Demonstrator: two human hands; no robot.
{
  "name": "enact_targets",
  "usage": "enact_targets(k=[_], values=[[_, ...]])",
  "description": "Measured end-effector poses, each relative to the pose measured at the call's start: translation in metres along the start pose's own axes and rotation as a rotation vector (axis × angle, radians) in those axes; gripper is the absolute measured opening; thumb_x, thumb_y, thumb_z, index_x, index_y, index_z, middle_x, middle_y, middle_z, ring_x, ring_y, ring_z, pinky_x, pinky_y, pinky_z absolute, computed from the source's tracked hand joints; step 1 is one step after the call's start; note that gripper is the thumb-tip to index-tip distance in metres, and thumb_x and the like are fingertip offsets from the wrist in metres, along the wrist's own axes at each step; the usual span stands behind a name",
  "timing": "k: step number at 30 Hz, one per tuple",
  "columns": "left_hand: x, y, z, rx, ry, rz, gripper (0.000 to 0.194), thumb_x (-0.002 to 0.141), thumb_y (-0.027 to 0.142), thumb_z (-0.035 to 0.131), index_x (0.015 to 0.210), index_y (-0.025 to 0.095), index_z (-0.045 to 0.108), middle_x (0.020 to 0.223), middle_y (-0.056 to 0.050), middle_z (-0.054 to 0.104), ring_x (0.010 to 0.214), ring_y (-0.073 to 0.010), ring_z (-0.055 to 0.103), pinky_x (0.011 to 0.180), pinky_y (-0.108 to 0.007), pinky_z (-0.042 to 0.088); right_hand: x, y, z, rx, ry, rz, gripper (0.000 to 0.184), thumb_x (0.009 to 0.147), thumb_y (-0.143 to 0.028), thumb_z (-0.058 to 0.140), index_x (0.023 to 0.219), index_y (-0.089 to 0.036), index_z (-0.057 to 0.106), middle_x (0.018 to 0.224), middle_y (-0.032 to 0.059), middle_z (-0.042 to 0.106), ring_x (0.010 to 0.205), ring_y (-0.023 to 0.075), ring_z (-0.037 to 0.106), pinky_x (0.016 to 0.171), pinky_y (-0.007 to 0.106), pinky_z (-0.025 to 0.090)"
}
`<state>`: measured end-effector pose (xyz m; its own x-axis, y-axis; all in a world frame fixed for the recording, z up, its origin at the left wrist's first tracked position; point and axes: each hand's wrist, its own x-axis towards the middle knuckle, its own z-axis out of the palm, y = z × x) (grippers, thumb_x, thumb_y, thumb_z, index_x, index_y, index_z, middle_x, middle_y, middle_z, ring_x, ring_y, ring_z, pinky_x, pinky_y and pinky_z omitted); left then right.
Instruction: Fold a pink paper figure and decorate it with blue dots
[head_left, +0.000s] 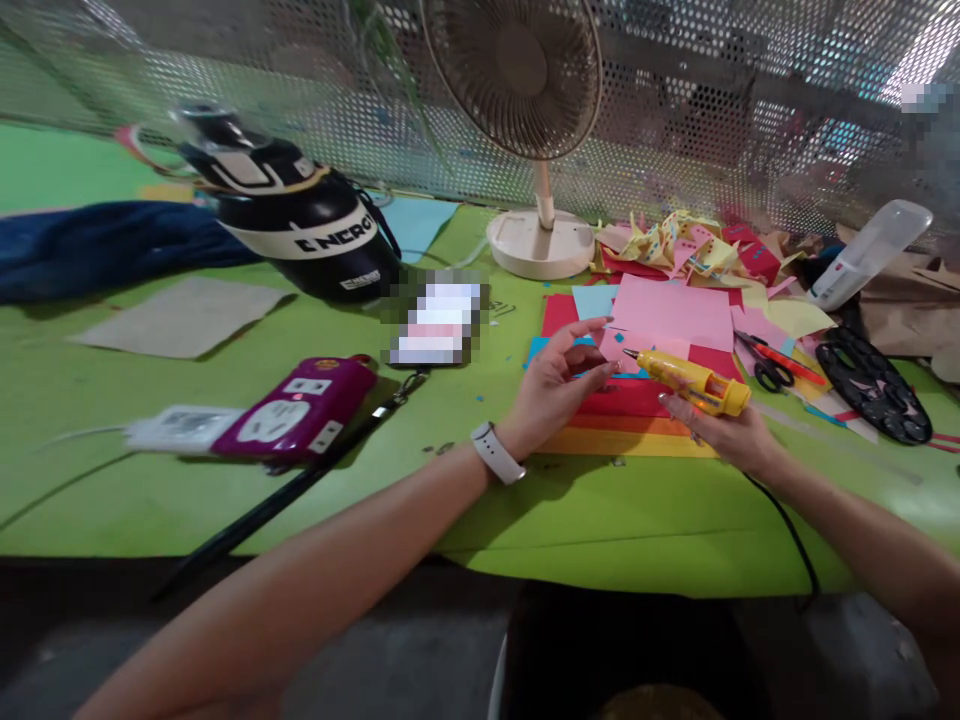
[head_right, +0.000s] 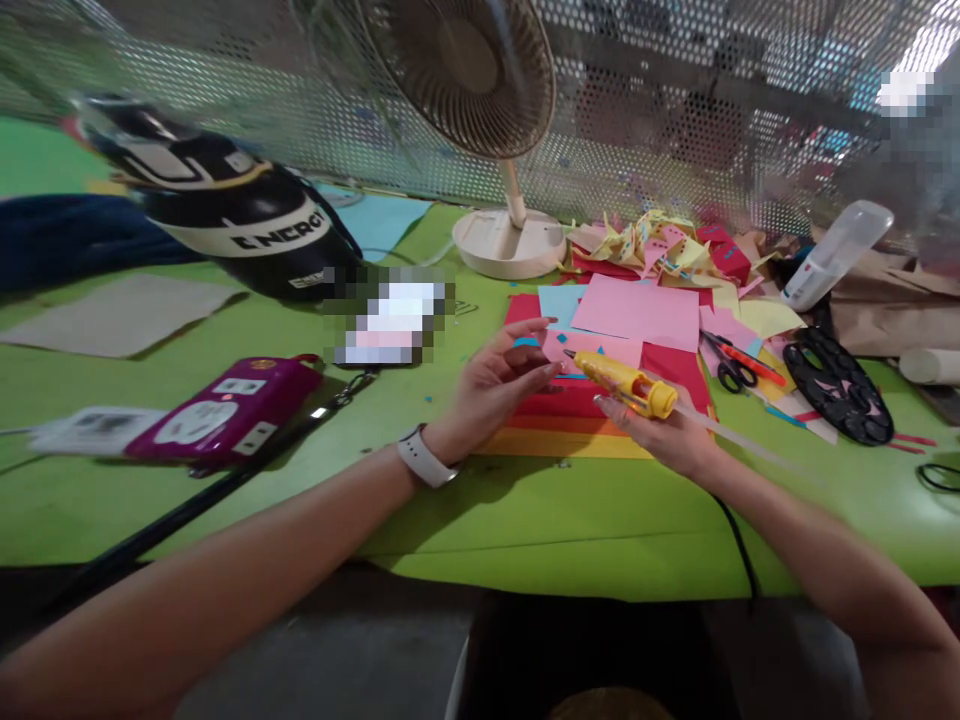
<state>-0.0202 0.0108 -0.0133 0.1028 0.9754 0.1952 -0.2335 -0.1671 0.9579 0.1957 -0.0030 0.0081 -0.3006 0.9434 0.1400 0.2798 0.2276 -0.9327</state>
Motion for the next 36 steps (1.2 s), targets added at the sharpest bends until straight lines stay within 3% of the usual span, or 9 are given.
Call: enact_targets(k=[14,28,36], values=[[0.0001,-0.001,-0.0005,0.033,0.0,0.025,0.051,0.074,0.026,0.079,0.121,0.022,0.061,0.079,0.0,0.065,0.078,-0.0159,0.064,0.07,-0.027,0.061,-0.0042,-0.0061,0.0005,-0.167,-0.008,0.028,0.029,0.081,-0.047,0.066,0.089,-0.02,0.072,0.071,0.0034,0.064,0.062,0.0188,0.057,0.055,0.033,0.052],[-0.0001,-0.001,-0.0004,0.055,-0.012,0.045,0.051,0.077,0.029,0.078,0.124,0.021,0.06,0.082,-0.002,0.07,0.081,-0.0169,0.068,0.07,-0.027,0.061,-0.002,-0.0012,0.0023,-0.137,0.005,-0.008,0.03,0.079,-0.048,0.068,0.087,-0.019,0.071,0.069,0.0023,0.062,0.065,0.0173,0.057,0.059,0.031,0.052],[-0.0003,-0.0005,-0.0009,0.078,-0.014,0.058,0.047,0.08,0.027,0.076,0.124,0.021,0.061,0.082,-0.002,0.07,0.082,-0.0173,0.069,0.071,-0.027,0.061,-0.0033,-0.0049,0.001,-0.14,-0.002,0.022,0.037,0.08,-0.054,0.068,0.09,-0.018,0.073,0.067,0.0024,0.063,0.058,0.0145,0.052,0.047,0.027,0.047]])
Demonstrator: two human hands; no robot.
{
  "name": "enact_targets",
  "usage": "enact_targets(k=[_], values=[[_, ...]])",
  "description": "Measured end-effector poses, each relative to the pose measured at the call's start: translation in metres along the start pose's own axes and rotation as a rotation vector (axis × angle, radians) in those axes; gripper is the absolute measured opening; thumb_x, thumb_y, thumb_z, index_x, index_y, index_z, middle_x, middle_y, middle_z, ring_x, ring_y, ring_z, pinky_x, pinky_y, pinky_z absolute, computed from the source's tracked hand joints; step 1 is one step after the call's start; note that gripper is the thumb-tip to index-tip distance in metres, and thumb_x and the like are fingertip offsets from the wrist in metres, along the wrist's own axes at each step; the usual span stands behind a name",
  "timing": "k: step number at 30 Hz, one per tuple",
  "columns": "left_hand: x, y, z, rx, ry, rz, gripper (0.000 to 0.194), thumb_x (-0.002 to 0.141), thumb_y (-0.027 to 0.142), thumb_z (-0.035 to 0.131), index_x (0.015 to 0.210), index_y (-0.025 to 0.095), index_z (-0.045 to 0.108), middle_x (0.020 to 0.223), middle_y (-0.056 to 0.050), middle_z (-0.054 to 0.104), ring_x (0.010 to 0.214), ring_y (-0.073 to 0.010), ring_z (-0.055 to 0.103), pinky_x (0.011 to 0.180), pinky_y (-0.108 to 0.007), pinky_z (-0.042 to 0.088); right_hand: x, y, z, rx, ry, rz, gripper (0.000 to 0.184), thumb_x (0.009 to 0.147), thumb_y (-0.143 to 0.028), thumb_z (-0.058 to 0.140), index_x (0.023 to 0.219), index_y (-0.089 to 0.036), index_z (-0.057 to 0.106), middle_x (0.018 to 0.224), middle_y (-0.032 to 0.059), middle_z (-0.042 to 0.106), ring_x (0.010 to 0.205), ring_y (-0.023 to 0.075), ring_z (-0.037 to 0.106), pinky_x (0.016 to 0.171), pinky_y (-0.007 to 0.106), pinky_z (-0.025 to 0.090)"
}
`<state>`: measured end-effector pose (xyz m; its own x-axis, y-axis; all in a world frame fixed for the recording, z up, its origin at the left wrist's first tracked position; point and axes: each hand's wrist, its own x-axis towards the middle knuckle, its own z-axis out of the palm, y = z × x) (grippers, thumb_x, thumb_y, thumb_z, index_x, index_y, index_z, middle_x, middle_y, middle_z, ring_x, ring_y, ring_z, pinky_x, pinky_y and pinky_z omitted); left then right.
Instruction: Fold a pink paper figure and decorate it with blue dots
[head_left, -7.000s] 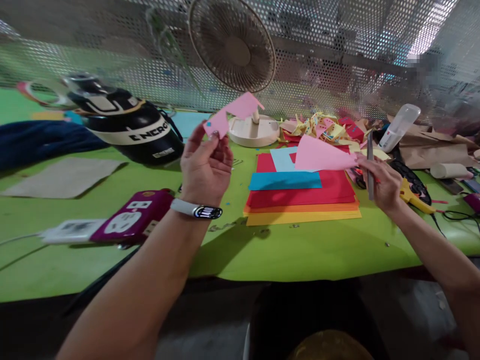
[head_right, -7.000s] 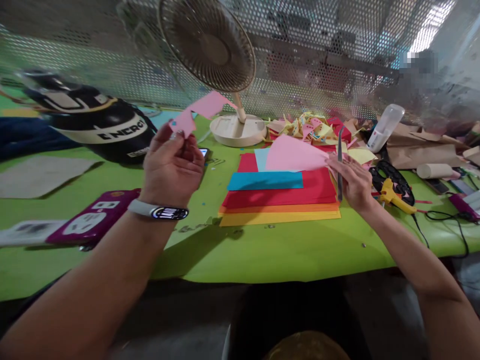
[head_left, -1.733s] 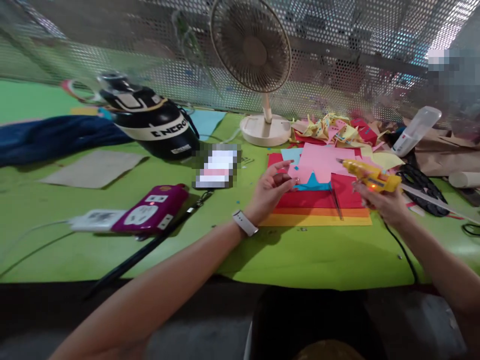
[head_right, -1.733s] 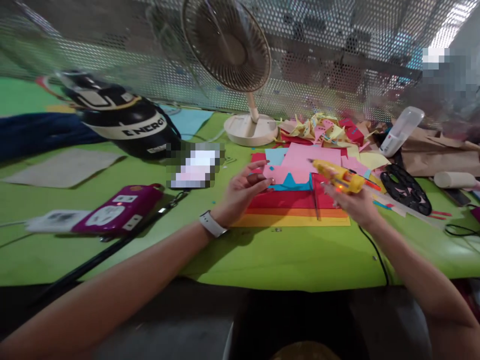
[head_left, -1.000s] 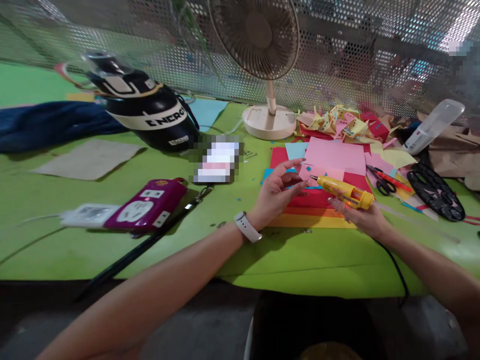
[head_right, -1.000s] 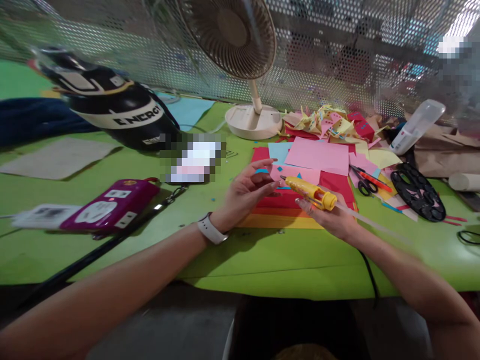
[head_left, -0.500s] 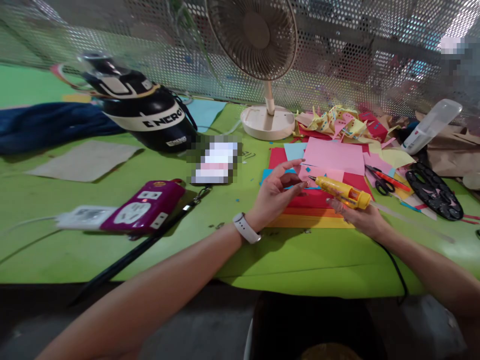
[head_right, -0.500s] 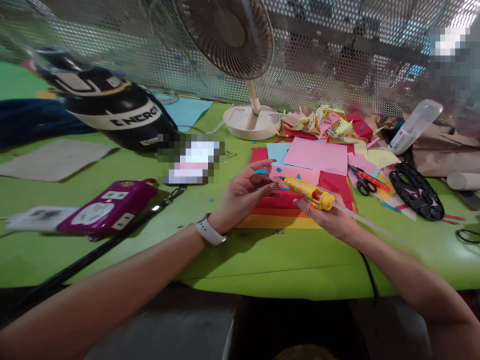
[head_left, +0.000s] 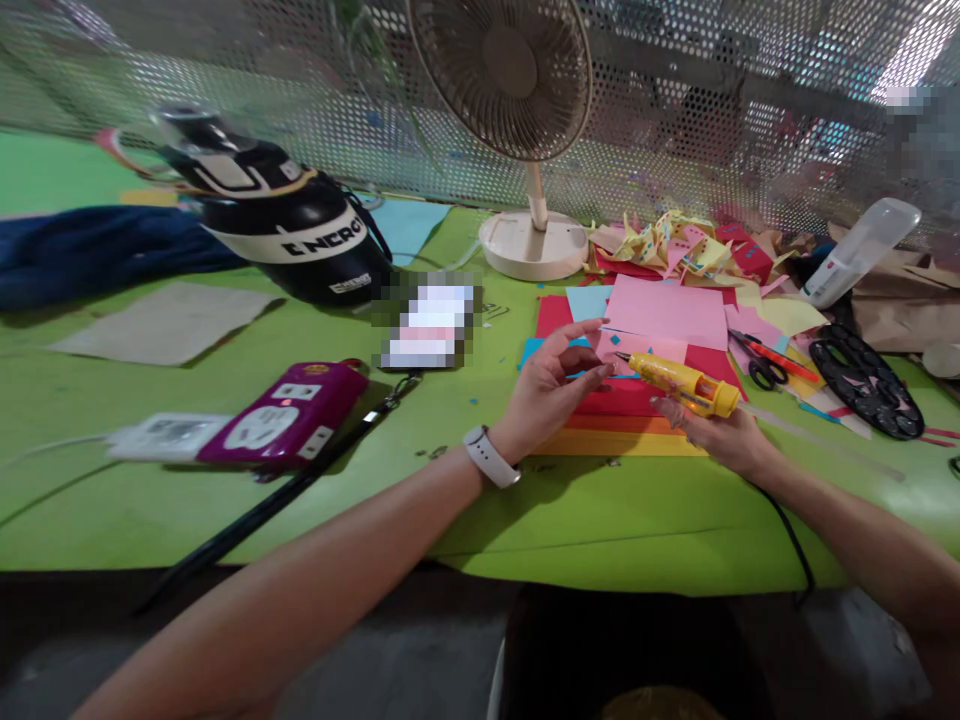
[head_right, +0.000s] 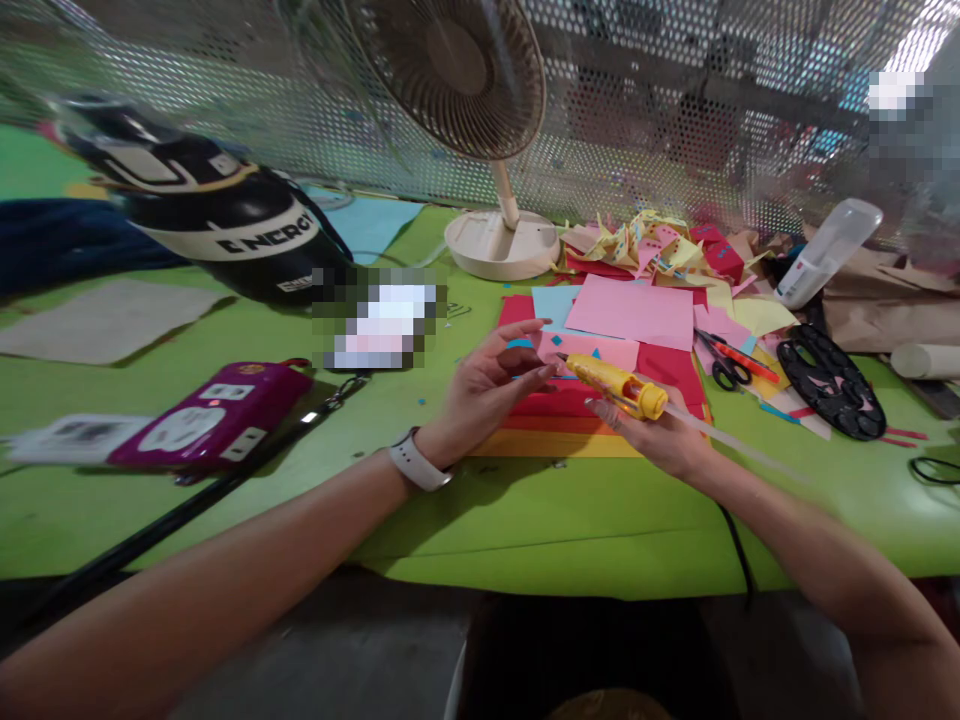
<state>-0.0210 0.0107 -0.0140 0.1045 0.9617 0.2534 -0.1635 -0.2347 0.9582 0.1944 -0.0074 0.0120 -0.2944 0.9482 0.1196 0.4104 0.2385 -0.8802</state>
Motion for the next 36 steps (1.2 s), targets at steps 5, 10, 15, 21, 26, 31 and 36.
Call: enact_targets(k=[5,10,15,21,26,31,36], values=[[-0.0005,0.0004,0.0001,0.006,0.001,0.006,0.047,0.08,0.026,0.075,0.125,0.022,0.062,0.082,-0.002,0.071,0.08,-0.0169,0.069,0.07,-0.027,0.061,0.0009,0.0029,0.0012,-0.002,0.013,-0.024,0.032,0.08,-0.048,0.067,0.088,-0.018,0.072,0.069,0.0022,0.063,0.062,0.0144,0.054,0.051,0.027,0.048],[-0.0007,0.0013,0.0003,0.018,0.003,-0.001,0.048,0.08,0.026,0.075,0.126,0.022,0.062,0.083,-0.002,0.071,0.08,-0.0165,0.069,0.071,-0.026,0.061,0.0012,0.0051,0.0014,-0.023,0.007,-0.031,0.03,0.08,-0.046,0.065,0.088,-0.018,0.073,0.071,0.0027,0.065,0.065,0.0163,0.057,0.055,0.029,0.051],[-0.0003,0.0008,-0.0001,0.023,0.001,0.0,0.049,0.08,0.028,0.076,0.127,0.022,0.061,0.084,-0.002,0.071,0.081,-0.0174,0.069,0.071,-0.027,0.061,0.0004,0.001,0.0016,-0.009,0.015,-0.014,0.03,0.079,-0.046,0.065,0.09,-0.019,0.073,0.08,0.0048,0.07,0.069,0.0187,0.062,0.059,0.032,0.054],[-0.0006,0.0002,-0.0006,0.024,-0.009,0.006,0.05,0.081,0.031,0.077,0.127,0.02,0.06,0.084,-0.003,0.071,0.081,-0.0167,0.069,0.072,-0.025,0.061,0.0012,0.0041,0.0019,-0.023,0.011,-0.027,0.032,0.08,-0.048,0.066,0.091,-0.019,0.073,0.08,0.0041,0.072,0.07,0.0173,0.063,0.062,0.03,0.054],[-0.0002,-0.0011,-0.0018,0.045,-0.025,0.039,0.049,0.082,0.032,0.075,0.126,0.019,0.059,0.085,-0.003,0.07,0.082,-0.0162,0.069,0.071,-0.025,0.061,0.001,0.0071,0.0025,0.001,0.013,-0.04,0.036,0.081,-0.05,0.066,0.092,-0.017,0.074,0.081,0.0074,0.072,0.069,0.0193,0.064,0.06,0.032,0.056],[0.0005,-0.0031,-0.0022,0.058,-0.02,0.061,0.046,0.082,0.029,0.074,0.126,0.019,0.061,0.084,-0.003,0.071,0.08,-0.0152,0.069,0.07,-0.024,0.061,0.0013,0.0092,0.0038,0.016,0.029,-0.042,0.037,0.08,-0.05,0.068,0.094,-0.016,0.073,0.085,0.0088,0.073,0.077,0.0225,0.068,0.069,0.036,0.059],[0.0004,-0.0027,-0.0023,0.071,-0.021,0.064,0.045,0.083,0.027,0.072,0.126,0.02,0.061,0.085,-0.003,0.072,0.081,-0.0154,0.07,0.071,-0.024,0.061,0.0018,0.0099,0.0026,0.028,0.009,-0.054,0.034,0.08,-0.048,0.067,0.093,-0.017,0.073,0.084,0.0074,0.072,0.075,0.0208,0.067,0.065,0.034,0.058]])
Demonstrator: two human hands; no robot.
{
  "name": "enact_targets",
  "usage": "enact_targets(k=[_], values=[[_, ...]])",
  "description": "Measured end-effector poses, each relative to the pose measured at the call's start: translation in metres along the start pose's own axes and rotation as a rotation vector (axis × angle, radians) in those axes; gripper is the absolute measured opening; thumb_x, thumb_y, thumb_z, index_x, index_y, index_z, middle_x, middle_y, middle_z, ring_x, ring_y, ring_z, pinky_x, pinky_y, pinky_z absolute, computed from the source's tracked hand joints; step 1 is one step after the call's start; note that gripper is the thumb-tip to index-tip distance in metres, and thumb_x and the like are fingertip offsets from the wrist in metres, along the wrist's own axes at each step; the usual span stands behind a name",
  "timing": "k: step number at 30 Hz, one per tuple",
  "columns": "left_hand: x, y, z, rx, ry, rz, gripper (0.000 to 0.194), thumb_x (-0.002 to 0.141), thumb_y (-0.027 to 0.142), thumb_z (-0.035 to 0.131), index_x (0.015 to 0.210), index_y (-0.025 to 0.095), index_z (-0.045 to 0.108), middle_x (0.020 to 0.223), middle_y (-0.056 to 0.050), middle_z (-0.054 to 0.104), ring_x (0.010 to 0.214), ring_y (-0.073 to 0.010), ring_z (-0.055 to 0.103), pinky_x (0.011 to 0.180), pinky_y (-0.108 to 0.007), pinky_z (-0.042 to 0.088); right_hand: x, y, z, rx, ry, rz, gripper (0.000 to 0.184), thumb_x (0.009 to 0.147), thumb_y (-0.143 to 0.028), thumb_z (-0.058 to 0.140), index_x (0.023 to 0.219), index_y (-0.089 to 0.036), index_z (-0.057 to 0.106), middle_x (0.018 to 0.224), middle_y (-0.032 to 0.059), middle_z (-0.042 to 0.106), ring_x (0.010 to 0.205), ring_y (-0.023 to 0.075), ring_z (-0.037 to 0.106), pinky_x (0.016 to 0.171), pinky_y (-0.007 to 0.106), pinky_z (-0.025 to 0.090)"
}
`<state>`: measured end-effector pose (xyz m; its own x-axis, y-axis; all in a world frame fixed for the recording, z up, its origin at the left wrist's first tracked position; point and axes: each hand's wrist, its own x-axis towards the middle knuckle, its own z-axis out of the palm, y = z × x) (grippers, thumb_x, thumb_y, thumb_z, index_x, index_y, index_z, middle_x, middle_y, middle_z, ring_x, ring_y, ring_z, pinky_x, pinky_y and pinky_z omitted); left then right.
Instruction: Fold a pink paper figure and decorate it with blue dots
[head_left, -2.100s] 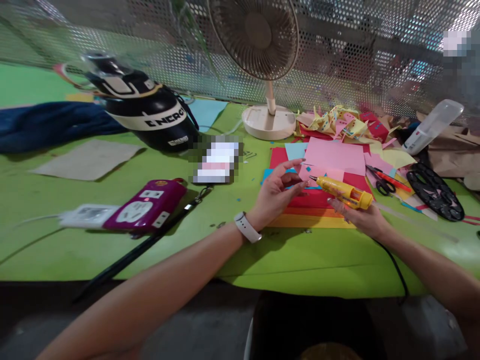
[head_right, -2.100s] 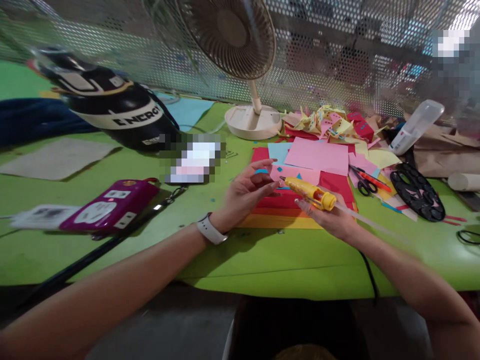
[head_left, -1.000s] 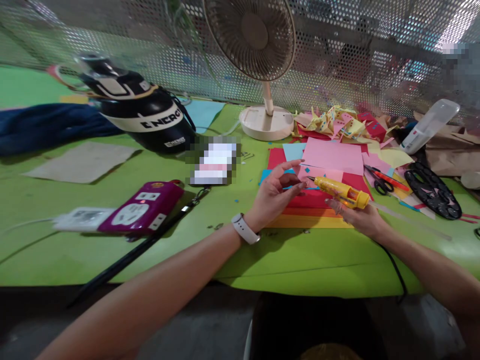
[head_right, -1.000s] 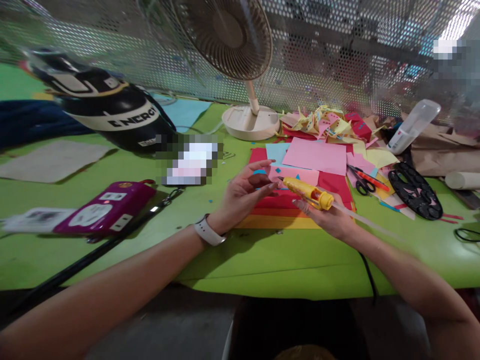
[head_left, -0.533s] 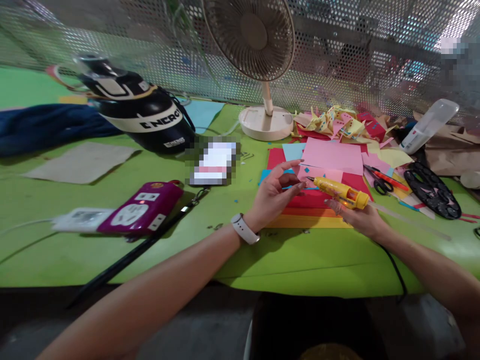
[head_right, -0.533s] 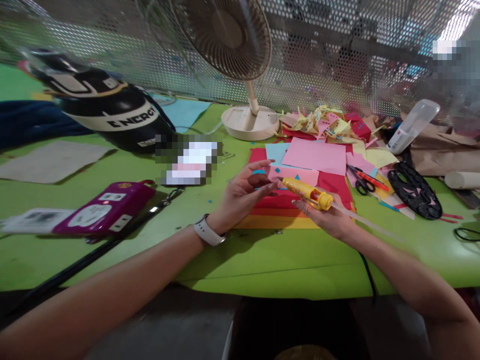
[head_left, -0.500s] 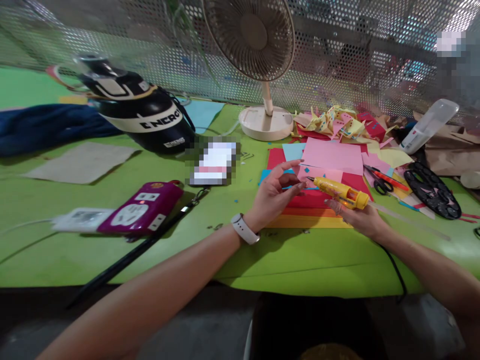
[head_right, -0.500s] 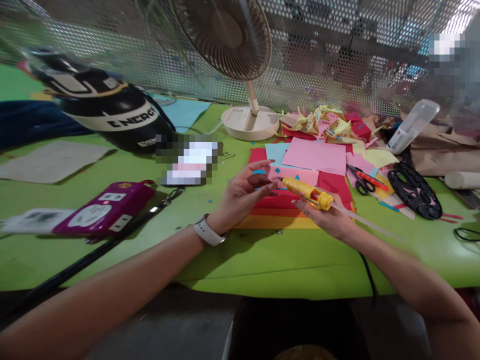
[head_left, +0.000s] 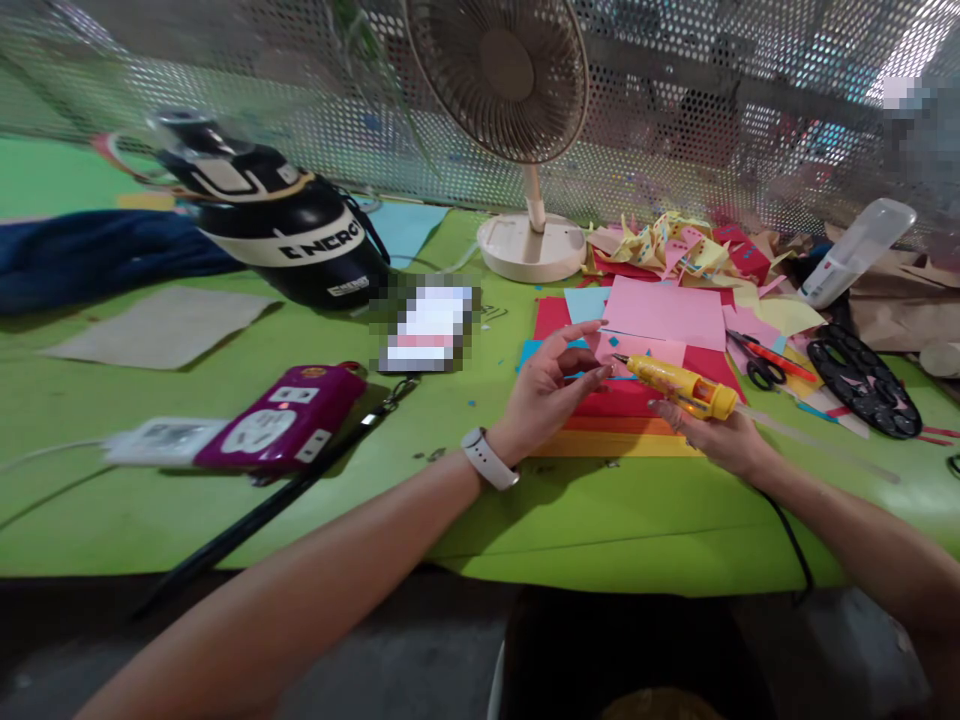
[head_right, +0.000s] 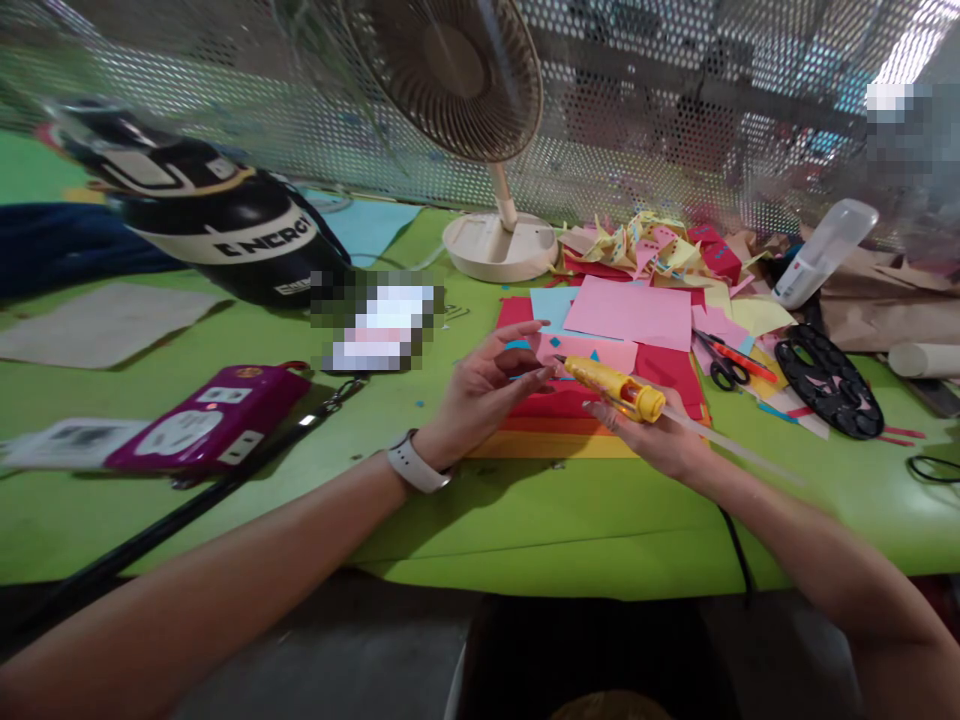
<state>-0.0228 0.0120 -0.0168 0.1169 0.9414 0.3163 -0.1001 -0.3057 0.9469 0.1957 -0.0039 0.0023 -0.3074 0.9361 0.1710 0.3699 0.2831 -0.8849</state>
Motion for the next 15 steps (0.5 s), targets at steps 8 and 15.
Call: enact_targets(k=[8,15], values=[[0.0002,-0.0019,0.0006,-0.017,-0.003,0.007,0.046,0.083,0.026,0.073,0.127,0.019,0.06,0.085,-0.003,0.071,0.077,-0.014,0.069,0.068,-0.022,0.061,-0.0006,0.004,0.0009,0.006,0.018,-0.014,0.031,0.08,-0.046,0.068,0.094,-0.018,0.073,0.083,0.0059,0.072,0.074,0.0198,0.067,0.063,0.032,0.058],[0.0001,-0.0013,0.0004,-0.008,-0.006,0.018,0.045,0.083,0.027,0.072,0.126,0.02,0.06,0.086,-0.002,0.07,0.081,-0.015,0.069,0.071,-0.024,0.062,-0.0008,-0.0012,-0.0002,0.01,0.011,0.015,0.032,0.079,-0.047,0.068,0.093,-0.019,0.073,0.084,0.0057,0.074,0.075,0.0203,0.068,0.065,0.032,0.058]])
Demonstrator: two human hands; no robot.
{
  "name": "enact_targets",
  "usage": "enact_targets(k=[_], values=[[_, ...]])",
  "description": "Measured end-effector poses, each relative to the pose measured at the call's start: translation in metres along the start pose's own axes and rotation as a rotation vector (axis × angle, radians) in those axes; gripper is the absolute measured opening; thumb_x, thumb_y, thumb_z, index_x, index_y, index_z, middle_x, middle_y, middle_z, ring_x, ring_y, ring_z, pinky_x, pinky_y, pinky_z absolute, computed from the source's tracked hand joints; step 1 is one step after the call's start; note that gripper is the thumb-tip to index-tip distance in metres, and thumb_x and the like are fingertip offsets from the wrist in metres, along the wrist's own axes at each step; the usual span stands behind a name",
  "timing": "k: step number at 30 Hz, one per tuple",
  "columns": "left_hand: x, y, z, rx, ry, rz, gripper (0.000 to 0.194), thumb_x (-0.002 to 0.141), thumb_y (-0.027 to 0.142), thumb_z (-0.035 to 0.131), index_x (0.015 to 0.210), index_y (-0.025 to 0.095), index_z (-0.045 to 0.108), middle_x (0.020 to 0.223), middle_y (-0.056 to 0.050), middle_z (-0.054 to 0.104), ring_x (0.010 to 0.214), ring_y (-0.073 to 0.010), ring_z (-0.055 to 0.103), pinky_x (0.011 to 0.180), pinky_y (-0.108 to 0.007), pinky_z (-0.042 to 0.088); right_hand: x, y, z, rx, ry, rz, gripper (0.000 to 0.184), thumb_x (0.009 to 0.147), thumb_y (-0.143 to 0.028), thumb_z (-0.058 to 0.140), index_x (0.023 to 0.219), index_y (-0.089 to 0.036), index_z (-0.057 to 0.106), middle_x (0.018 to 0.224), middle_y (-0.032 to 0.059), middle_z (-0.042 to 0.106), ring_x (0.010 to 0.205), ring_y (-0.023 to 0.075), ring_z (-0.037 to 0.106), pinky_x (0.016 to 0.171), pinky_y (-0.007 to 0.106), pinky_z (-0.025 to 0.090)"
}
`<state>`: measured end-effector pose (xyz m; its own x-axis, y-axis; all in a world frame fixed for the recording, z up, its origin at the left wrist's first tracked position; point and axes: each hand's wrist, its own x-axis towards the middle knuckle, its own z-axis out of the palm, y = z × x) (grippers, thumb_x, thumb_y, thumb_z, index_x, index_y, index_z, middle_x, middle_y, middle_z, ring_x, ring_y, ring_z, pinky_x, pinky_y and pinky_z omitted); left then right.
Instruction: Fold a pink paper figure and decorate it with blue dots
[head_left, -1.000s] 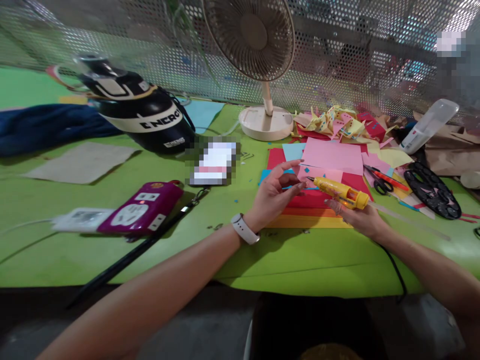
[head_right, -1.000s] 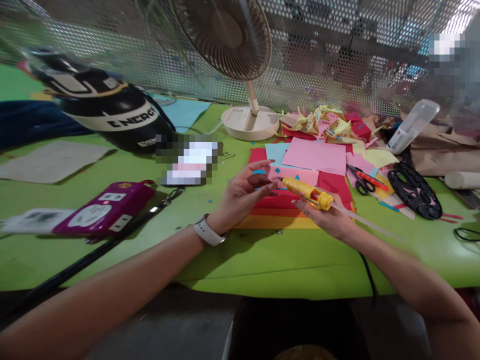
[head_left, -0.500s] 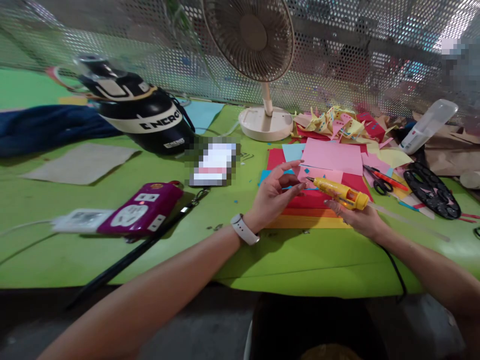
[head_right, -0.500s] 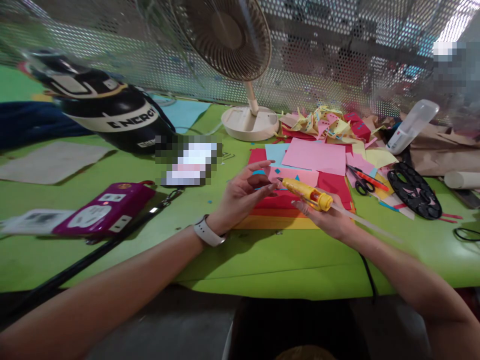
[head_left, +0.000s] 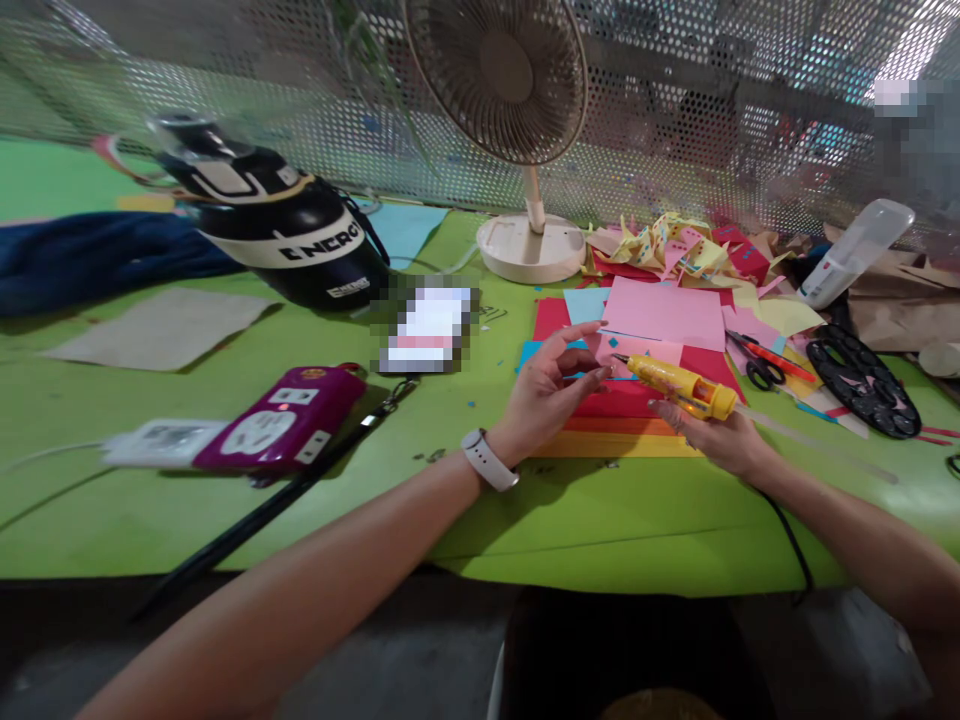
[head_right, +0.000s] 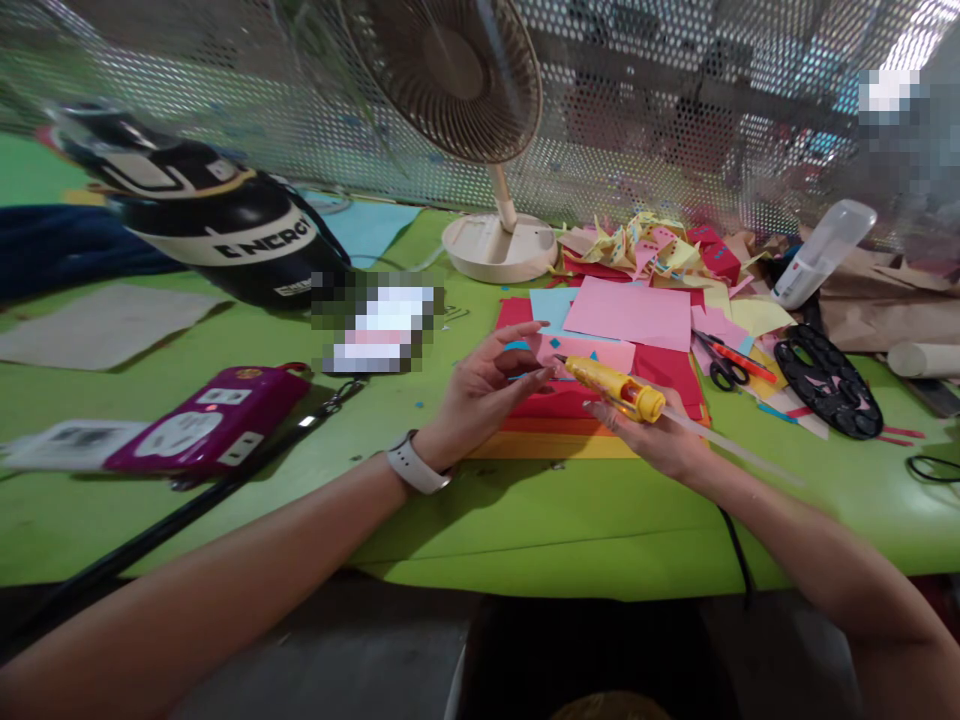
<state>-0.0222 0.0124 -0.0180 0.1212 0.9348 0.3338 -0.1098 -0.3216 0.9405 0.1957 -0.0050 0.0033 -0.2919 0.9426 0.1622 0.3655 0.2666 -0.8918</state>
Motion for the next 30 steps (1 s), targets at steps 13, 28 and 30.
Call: enact_targets(k=[13,28,30], values=[[-0.001,-0.003,-0.004,0.202,0.035,0.131,0.04,0.087,0.031,0.07,0.124,0.022,0.06,0.088,-0.003,0.071,0.086,-0.0184,0.071,0.071,-0.029,0.062,-0.004,0.003,-0.005,-0.259,0.043,-0.105,0.033,0.087,-0.054,0.062,0.073,-0.023,0.061,0.061,-0.0012,0.056,0.054,0.0148,0.052,0.05,0.03,0.045],[0.015,-0.004,-0.012,-0.096,0.269,-0.07,0.045,0.077,0.024,0.077,0.118,0.025,0.059,0.084,0.001,0.071,0.089,-0.0193,0.074,0.071,-0.028,0.063,-0.064,0.037,-0.177,-1.102,0.336,0.055,0.031,0.084,-0.051,0.065,0.092,-0.021,0.061,0.098,0.0183,0.069,0.087,0.0289,0.065,0.073,0.037,0.047],[0.016,-0.005,-0.011,-0.112,0.291,-0.07,0.046,0.076,0.023,0.078,0.117,0.025,0.059,0.084,0.001,0.071,0.087,-0.0185,0.074,0.07,-0.027,0.062,-0.078,0.049,-0.199,-1.105,0.361,0.262,0.031,0.078,-0.049,0.071,0.089,-0.023,0.06,0.097,0.0196,0.07,0.085,0.0301,0.065,0.071,0.038,0.046]])
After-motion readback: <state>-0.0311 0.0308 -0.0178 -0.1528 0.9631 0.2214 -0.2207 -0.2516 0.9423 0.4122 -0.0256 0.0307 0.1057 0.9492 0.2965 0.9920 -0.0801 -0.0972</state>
